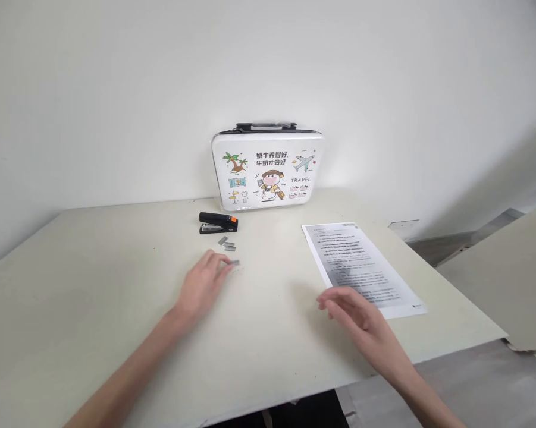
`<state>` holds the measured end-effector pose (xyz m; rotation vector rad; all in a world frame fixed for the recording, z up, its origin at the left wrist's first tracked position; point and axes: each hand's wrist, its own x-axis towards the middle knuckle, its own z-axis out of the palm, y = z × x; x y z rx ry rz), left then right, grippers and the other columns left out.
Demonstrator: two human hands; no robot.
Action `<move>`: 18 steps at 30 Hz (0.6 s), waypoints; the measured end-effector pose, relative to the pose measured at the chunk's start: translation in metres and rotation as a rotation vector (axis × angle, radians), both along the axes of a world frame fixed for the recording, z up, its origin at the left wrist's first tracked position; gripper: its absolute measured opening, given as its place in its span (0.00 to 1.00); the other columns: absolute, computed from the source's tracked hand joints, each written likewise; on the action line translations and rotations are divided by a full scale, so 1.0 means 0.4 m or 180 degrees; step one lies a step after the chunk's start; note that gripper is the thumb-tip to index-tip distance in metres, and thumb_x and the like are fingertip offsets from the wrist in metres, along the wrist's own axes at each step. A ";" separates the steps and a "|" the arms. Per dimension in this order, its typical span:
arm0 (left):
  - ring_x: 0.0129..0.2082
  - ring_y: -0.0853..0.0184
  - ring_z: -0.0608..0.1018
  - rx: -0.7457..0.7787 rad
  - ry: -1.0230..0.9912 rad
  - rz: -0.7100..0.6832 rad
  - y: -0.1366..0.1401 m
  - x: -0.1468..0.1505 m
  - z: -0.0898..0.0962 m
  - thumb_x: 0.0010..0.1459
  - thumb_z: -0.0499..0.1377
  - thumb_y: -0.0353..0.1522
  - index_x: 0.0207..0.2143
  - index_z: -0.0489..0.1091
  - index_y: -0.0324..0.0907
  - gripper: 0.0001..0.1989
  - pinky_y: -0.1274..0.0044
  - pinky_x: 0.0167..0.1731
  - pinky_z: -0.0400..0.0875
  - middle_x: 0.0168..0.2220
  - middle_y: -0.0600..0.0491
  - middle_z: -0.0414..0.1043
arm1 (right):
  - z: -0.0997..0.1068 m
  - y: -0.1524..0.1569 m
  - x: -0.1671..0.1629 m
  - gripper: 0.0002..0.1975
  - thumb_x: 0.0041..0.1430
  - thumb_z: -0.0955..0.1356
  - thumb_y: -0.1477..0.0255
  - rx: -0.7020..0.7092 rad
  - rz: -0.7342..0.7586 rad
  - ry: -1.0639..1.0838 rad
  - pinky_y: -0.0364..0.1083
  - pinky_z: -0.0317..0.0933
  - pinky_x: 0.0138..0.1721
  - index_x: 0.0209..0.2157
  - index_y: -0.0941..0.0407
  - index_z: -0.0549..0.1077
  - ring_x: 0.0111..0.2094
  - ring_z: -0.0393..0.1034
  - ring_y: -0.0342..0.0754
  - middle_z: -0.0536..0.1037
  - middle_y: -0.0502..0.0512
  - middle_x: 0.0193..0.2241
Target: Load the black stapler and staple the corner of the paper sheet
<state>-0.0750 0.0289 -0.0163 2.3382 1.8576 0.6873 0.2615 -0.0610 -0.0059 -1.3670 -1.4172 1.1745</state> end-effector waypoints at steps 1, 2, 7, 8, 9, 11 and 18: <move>0.35 0.65 0.78 0.0098 -0.0023 -0.0461 -0.028 0.045 0.004 0.74 0.50 0.39 0.45 0.71 0.44 0.13 0.73 0.38 0.72 0.42 0.52 0.73 | 0.007 0.004 -0.019 0.19 0.68 0.68 0.52 -0.0309 0.0053 0.0489 0.52 0.73 0.51 0.50 0.49 0.78 0.49 0.76 0.54 0.80 0.57 0.50; 0.37 0.64 0.78 0.0165 0.0003 -0.0956 -0.054 0.093 0.012 0.75 0.50 0.40 0.47 0.71 0.44 0.13 0.73 0.40 0.72 0.42 0.52 0.73 | 0.012 0.010 -0.037 0.21 0.68 0.67 0.51 -0.0661 0.0125 0.1021 0.55 0.71 0.56 0.53 0.50 0.77 0.51 0.76 0.55 0.79 0.58 0.53; 0.39 0.63 0.78 0.0198 -0.0014 -0.1981 -0.101 0.259 0.072 0.75 0.51 0.40 0.52 0.70 0.44 0.13 0.70 0.42 0.74 0.41 0.51 0.73 | 0.010 0.045 -0.064 0.18 0.67 0.70 0.56 -0.1790 0.0327 0.2616 0.52 0.68 0.62 0.45 0.56 0.81 0.55 0.76 0.55 0.79 0.61 0.53; 0.40 0.62 0.78 0.0140 -0.0117 -0.1934 -0.093 0.262 0.079 0.74 0.53 0.42 0.55 0.68 0.44 0.15 0.69 0.43 0.74 0.42 0.50 0.73 | 0.005 0.055 -0.045 0.15 0.65 0.72 0.58 -0.1752 0.0227 0.2603 0.51 0.69 0.62 0.42 0.56 0.81 0.55 0.76 0.54 0.80 0.60 0.52; 0.41 0.61 0.78 0.0085 -0.0221 -0.1843 -0.082 0.255 0.083 0.73 0.54 0.43 0.58 0.66 0.44 0.18 0.69 0.43 0.74 0.43 0.50 0.73 | -0.001 0.067 -0.015 0.13 0.63 0.74 0.60 -0.1639 0.0107 0.2505 0.50 0.69 0.61 0.41 0.55 0.81 0.56 0.75 0.54 0.80 0.60 0.51; 0.41 0.61 0.77 0.0000 -0.0395 -0.1578 -0.055 0.216 0.075 0.72 0.55 0.44 0.60 0.65 0.44 0.21 0.69 0.43 0.73 0.43 0.50 0.73 | -0.020 0.103 0.071 0.13 0.60 0.75 0.61 -0.1226 -0.0209 0.2088 0.50 0.68 0.61 0.42 0.55 0.81 0.56 0.75 0.54 0.81 0.59 0.51; 0.34 0.66 0.75 -0.0389 -0.0830 -0.0788 0.004 0.060 -0.016 0.72 0.51 0.41 0.50 0.72 0.45 0.15 0.74 0.37 0.71 0.38 0.53 0.71 | -0.129 0.324 0.423 0.18 0.63 0.69 0.54 0.0485 -0.1841 -0.0350 0.59 0.70 0.57 0.41 0.56 0.76 0.47 0.78 0.55 0.82 0.62 0.44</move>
